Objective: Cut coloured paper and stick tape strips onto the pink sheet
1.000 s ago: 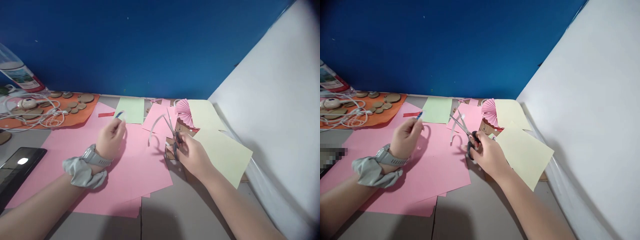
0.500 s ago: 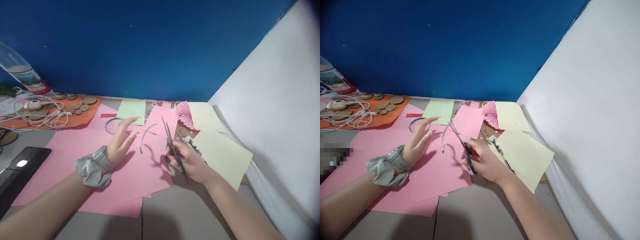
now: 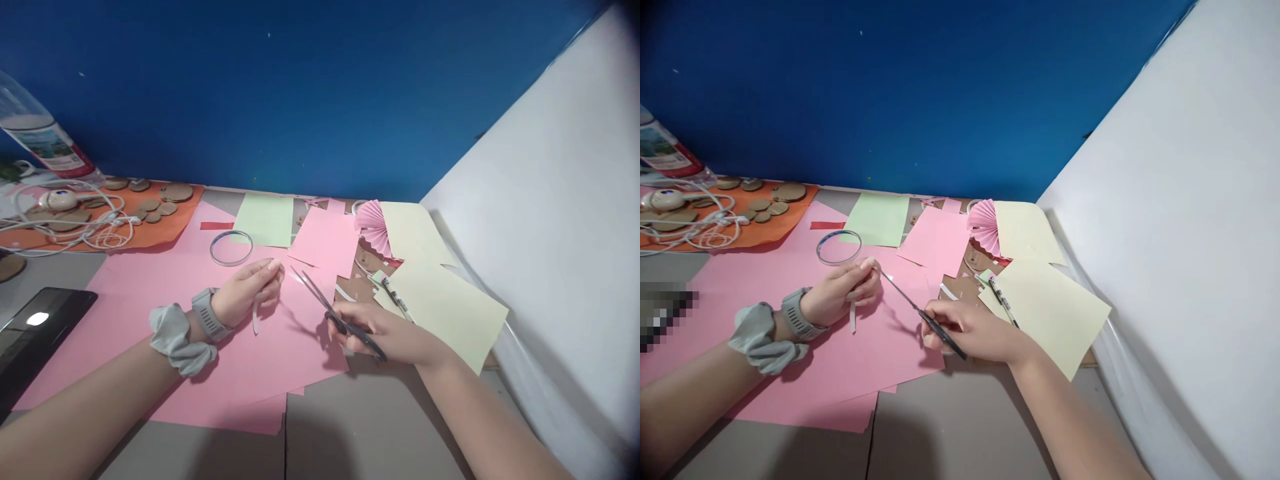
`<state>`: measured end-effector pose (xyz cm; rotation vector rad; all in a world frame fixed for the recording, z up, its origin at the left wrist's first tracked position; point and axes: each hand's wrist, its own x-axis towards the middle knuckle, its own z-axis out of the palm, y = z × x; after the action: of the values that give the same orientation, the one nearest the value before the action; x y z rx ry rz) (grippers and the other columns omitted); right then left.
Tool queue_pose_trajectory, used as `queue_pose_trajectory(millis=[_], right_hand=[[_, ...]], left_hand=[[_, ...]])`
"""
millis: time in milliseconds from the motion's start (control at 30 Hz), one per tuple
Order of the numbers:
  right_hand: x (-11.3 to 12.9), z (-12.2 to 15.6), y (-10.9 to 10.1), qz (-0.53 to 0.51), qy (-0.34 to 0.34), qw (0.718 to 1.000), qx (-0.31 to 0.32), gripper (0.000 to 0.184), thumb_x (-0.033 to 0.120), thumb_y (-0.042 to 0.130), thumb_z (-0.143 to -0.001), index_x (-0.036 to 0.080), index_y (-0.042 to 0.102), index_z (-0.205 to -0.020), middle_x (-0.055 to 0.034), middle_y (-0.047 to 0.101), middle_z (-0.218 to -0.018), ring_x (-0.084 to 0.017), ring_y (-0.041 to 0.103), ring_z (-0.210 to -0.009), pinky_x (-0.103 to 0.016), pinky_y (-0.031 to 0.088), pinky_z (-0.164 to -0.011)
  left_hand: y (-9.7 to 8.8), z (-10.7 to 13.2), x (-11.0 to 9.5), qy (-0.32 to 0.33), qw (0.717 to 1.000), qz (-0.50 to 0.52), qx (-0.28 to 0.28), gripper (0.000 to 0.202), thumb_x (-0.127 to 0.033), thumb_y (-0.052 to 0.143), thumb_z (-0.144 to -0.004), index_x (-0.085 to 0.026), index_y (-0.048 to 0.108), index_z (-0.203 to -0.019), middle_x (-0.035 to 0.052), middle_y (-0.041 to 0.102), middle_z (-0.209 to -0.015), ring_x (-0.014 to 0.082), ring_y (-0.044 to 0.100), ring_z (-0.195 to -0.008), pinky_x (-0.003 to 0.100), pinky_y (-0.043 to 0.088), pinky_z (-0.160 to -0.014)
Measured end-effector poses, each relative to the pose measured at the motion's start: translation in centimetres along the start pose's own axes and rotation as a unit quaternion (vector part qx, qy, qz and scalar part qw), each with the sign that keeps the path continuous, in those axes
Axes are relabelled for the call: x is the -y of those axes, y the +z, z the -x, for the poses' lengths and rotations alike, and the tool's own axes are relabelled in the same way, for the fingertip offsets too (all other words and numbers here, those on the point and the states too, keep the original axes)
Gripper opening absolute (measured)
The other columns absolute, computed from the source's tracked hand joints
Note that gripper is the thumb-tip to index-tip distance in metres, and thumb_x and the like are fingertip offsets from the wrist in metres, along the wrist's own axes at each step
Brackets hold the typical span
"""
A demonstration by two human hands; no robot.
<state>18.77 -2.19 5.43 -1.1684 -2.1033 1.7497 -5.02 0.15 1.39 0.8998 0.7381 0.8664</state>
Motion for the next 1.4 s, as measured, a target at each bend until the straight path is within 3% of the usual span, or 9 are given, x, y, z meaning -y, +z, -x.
queue_pose_trajectory(millis=[200, 333, 433, 500, 867, 967, 1133, 1233, 1400], right_hand=[[0.2, 0.8, -0.5, 0.010, 0.008, 0.991, 0.132, 0.016, 0.019, 0.060, -0.074, 0.018, 0.064, -0.089, -0.0025, 0.066, -0.084, -0.013, 0.059, -0.069, -0.022, 0.045, -0.058], [-0.6, 1.0, -0.9, 0.106, -0.015, 0.992, -0.063, 0.034, 0.021, 0.065, -0.072, 0.021, 0.061, -0.106, -0.0044, 0.065, -0.097, -0.017, 0.061, -0.080, -0.026, 0.048, -0.068], [-2.0, 0.4, -1.7, 0.182, 0.010, 0.935, -0.305, 0.039, 0.031, 0.058, -0.082, 0.024, 0.053, -0.120, -0.0079, 0.059, -0.119, -0.023, 0.058, -0.102, -0.034, 0.046, -0.084], [-2.9, -0.1, -2.1, 0.223, 0.050, 0.892, -0.391, 0.041, 0.035, 0.054, -0.085, 0.023, 0.049, -0.123, -0.0096, 0.058, -0.123, -0.026, 0.057, -0.106, -0.038, 0.045, -0.085], [-3.3, -0.5, -2.3, 0.438, 0.069, 0.783, -0.437, 0.039, 0.027, 0.040, -0.091, 0.011, 0.052, -0.125, -0.0166, 0.055, -0.124, -0.034, 0.052, -0.109, -0.047, 0.043, -0.088], [-2.7, -0.5, -2.0, 0.355, 0.001, 0.829, -0.433, 0.034, 0.033, 0.043, -0.092, 0.018, 0.055, -0.120, -0.0125, 0.057, -0.120, -0.030, 0.053, -0.107, -0.043, 0.044, -0.089], [-1.6, -0.6, 0.1, 0.081, -0.037, 0.963, -0.254, 0.029, 0.044, 0.037, -0.095, 0.026, 0.058, -0.105, -0.0032, 0.061, -0.097, -0.019, 0.058, -0.091, -0.030, 0.046, -0.077], [-1.4, -1.0, 1.2, 0.012, -0.025, 0.976, -0.217, 0.027, 0.044, 0.042, -0.094, 0.023, 0.054, -0.084, 0.0013, 0.053, -0.075, -0.013, 0.051, -0.068, -0.025, 0.040, -0.061], [-1.4, -1.2, 1.4, -0.009, -0.071, 0.970, -0.232, 0.023, 0.035, 0.046, -0.094, 0.021, 0.049, -0.075, 0.0034, 0.047, -0.072, -0.011, 0.044, -0.067, -0.024, 0.035, -0.063]], left_hand=[[-0.5, -0.6, 0.0, 0.044, 0.998, 0.020, -0.039, 0.033, -0.043, 0.055, -0.084, -0.017, 0.047, -0.066, -0.0090, 0.029, -0.045, 0.0050, 0.023, -0.041, 0.017, 0.027, -0.042], [-0.8, -0.8, 0.0, 0.070, 0.995, 0.030, -0.064, 0.027, -0.040, 0.051, -0.087, -0.017, 0.049, -0.073, -0.0088, 0.032, -0.046, 0.0048, 0.025, -0.041, 0.016, 0.027, -0.042], [-0.8, -0.7, 0.0, 0.080, 0.994, 0.028, -0.073, 0.027, -0.040, 0.049, -0.089, -0.017, 0.048, -0.074, -0.0086, 0.034, -0.046, 0.0048, 0.027, -0.040, 0.017, 0.027, -0.041], [-0.7, -0.6, 0.1, 0.093, 0.993, 0.010, -0.069, 0.027, -0.040, 0.048, -0.090, -0.017, 0.048, -0.075, -0.0085, 0.036, -0.048, 0.0045, 0.028, -0.041, 0.018, 0.028, -0.042], [-0.1, 0.3, 0.6, 0.114, 0.984, -0.132, -0.029, 0.028, -0.043, 0.049, -0.089, -0.017, 0.047, -0.078, -0.0093, 0.037, -0.051, 0.0031, 0.028, -0.040, 0.017, 0.026, -0.041], [0.6, 0.7, 0.5, 0.092, 0.980, -0.174, 0.002, 0.029, -0.043, 0.048, -0.090, -0.017, 0.046, -0.076, -0.0094, 0.037, -0.049, 0.0044, 0.036, -0.041, 0.017, 0.033, -0.043], [1.7, 1.2, 0.8, 0.069, 0.971, -0.221, 0.054, 0.028, -0.041, 0.047, -0.090, -0.017, 0.048, -0.077, -0.0070, 0.043, -0.052, 0.0064, 0.043, -0.046, 0.020, 0.040, -0.047], [1.8, 1.3, 0.8, 0.057, 0.966, -0.244, 0.057, 0.028, -0.041, 0.046, -0.091, -0.016, 0.048, -0.077, -0.0067, 0.043, -0.053, 0.0066, 0.044, -0.048, 0.020, 0.040, -0.047], [1.7, 1.4, 0.7, 0.044, 0.967, -0.245, 0.061, 0.028, -0.041, 0.047, -0.090, -0.016, 0.049, -0.078, -0.0061, 0.045, -0.055, 0.0071, 0.045, -0.049, 0.020, 0.042, -0.049]])
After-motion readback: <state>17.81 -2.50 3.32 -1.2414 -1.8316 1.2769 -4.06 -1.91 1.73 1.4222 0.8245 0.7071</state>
